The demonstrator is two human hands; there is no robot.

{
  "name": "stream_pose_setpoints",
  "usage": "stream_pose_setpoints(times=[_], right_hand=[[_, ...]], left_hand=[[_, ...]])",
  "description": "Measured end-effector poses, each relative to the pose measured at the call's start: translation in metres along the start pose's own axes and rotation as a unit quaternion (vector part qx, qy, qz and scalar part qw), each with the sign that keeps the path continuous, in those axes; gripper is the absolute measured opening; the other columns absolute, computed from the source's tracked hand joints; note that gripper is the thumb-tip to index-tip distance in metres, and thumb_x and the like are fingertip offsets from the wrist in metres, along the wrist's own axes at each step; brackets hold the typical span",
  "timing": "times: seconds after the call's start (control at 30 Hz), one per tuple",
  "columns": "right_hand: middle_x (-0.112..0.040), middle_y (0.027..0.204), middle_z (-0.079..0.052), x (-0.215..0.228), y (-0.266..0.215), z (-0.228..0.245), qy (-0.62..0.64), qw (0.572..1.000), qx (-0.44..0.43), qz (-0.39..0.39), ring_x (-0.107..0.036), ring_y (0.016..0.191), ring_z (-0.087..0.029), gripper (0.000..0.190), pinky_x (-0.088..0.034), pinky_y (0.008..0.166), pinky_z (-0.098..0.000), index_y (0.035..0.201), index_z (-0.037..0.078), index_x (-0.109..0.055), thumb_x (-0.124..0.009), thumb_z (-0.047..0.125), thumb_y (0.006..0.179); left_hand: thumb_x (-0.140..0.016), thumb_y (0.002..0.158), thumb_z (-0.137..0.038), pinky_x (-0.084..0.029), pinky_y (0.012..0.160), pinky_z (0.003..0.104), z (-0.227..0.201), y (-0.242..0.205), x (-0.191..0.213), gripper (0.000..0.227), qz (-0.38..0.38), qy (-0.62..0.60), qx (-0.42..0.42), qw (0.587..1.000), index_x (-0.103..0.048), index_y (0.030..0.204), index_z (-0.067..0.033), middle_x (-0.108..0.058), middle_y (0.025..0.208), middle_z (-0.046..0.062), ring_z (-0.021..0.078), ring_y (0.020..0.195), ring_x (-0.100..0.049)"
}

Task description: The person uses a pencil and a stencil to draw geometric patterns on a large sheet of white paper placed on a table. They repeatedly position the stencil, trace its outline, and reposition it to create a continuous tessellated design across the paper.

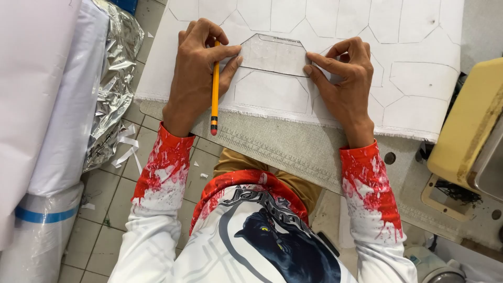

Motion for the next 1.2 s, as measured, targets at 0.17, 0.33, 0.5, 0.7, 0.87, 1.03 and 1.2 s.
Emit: stream_pose_setpoints(times=[0.17, 0.33, 0.5, 0.7, 0.87, 1.03, 1.2], right_hand=[[-0.054, 0.103, -0.005, 0.0, 0.0, -0.001, -0.004, 1.0, 0.005, 0.001, -0.048, 0.1, -0.026, 0.02, -0.045, 0.081, -0.034, 0.115, 0.013, -0.082, -0.092, 0.005, 0.098], [-0.054, 0.104, -0.006, 0.0, 0.0, 0.001, -0.009, 1.0, 0.011, 0.0, -0.048, 0.101, -0.027, 0.02, -0.047, 0.08, -0.0341, 0.115, 0.012, -0.082, -0.092, 0.005, 0.098], [-0.056, 0.103, -0.007, 0.001, 0.0, 0.003, -0.017, 0.999, 0.033, -0.001, -0.047, 0.099, -0.028, 0.018, -0.045, 0.082, -0.036, 0.114, 0.011, -0.082, -0.089, 0.004, 0.099], [-0.056, 0.107, -0.008, -0.001, -0.001, -0.002, -0.047, 0.998, 0.052, 0.009, -0.049, 0.099, -0.028, 0.026, -0.042, 0.087, -0.041, 0.122, 0.017, -0.078, -0.088, 0.008, 0.1], [-0.057, 0.115, -0.007, 0.001, 0.0, 0.003, -0.078, 0.994, 0.06, 0.047, -0.048, 0.102, -0.028, 0.026, -0.038, 0.084, -0.0419, 0.126, 0.028, -0.077, -0.081, 0.014, 0.105], [-0.055, 0.114, -0.006, 0.004, 0.002, 0.005, -0.11, 0.989, 0.079, 0.06, -0.047, 0.099, -0.026, 0.02, -0.04, 0.08, -0.0413, 0.121, 0.027, -0.08, -0.08, 0.016, 0.104], [-0.057, 0.112, -0.007, 0.002, 0.002, 0.003, -0.128, 0.987, 0.08, 0.062, -0.049, 0.099, -0.027, 0.016, -0.043, 0.076, -0.0405, 0.118, 0.026, -0.082, -0.079, 0.024, 0.103]], left_hand=[[-0.088, 0.092, -0.006, -0.042, 0.09, 0.042, 0.001, 0.0, -0.001, 0.013, 0.005, -0.003, 0.005, 1.0, -0.08, 0.102, -0.0027, -0.053, 0.103, 0.009, 0.0248, 0.093, -0.054], [-0.089, 0.09, -0.005, -0.042, 0.091, 0.042, 0.001, 0.0, -0.001, 0.014, 0.002, -0.003, 0.005, 1.0, -0.08, 0.101, -0.0034, -0.053, 0.103, 0.009, 0.0248, 0.093, -0.054], [-0.089, 0.09, -0.006, -0.041, 0.092, 0.041, 0.002, 0.001, -0.002, 0.014, 0.005, -0.012, 0.016, 1.0, -0.08, 0.1, -0.0038, -0.054, 0.103, 0.008, 0.0233, 0.093, -0.055], [-0.09, 0.089, -0.008, -0.041, 0.093, 0.041, 0.004, 0.001, -0.004, 0.015, 0.006, -0.013, 0.021, 1.0, -0.081, 0.101, -0.0051, -0.054, 0.103, 0.007, 0.0212, 0.091, -0.055], [-0.089, 0.089, -0.007, -0.041, 0.093, 0.04, -0.001, 0.003, -0.002, 0.016, 0.022, -0.004, 0.02, 1.0, -0.08, 0.102, -0.0022, -0.056, 0.103, 0.008, 0.0229, 0.094, -0.055], [-0.083, 0.09, -0.006, -0.038, 0.084, 0.043, -0.013, 0.01, -0.001, 0.009, 0.042, 0.064, -0.049, 0.996, -0.079, 0.097, -0.0026, -0.057, 0.102, 0.01, 0.0269, 0.093, -0.054], [-0.072, 0.106, -0.045, -0.036, 0.084, 0.044, -0.027, 0.024, -0.006, 0.034, 0.096, 0.209, -0.097, 0.968, -0.081, 0.099, -0.0129, -0.064, 0.12, 0.008, 0.0275, 0.102, -0.057]])
Point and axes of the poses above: each hand's wrist, its own y-axis towards the middle knuckle, its own x-axis out of the back of the hand, z = x × y, the point moved 3 cm from there along y, towards the middle knuckle
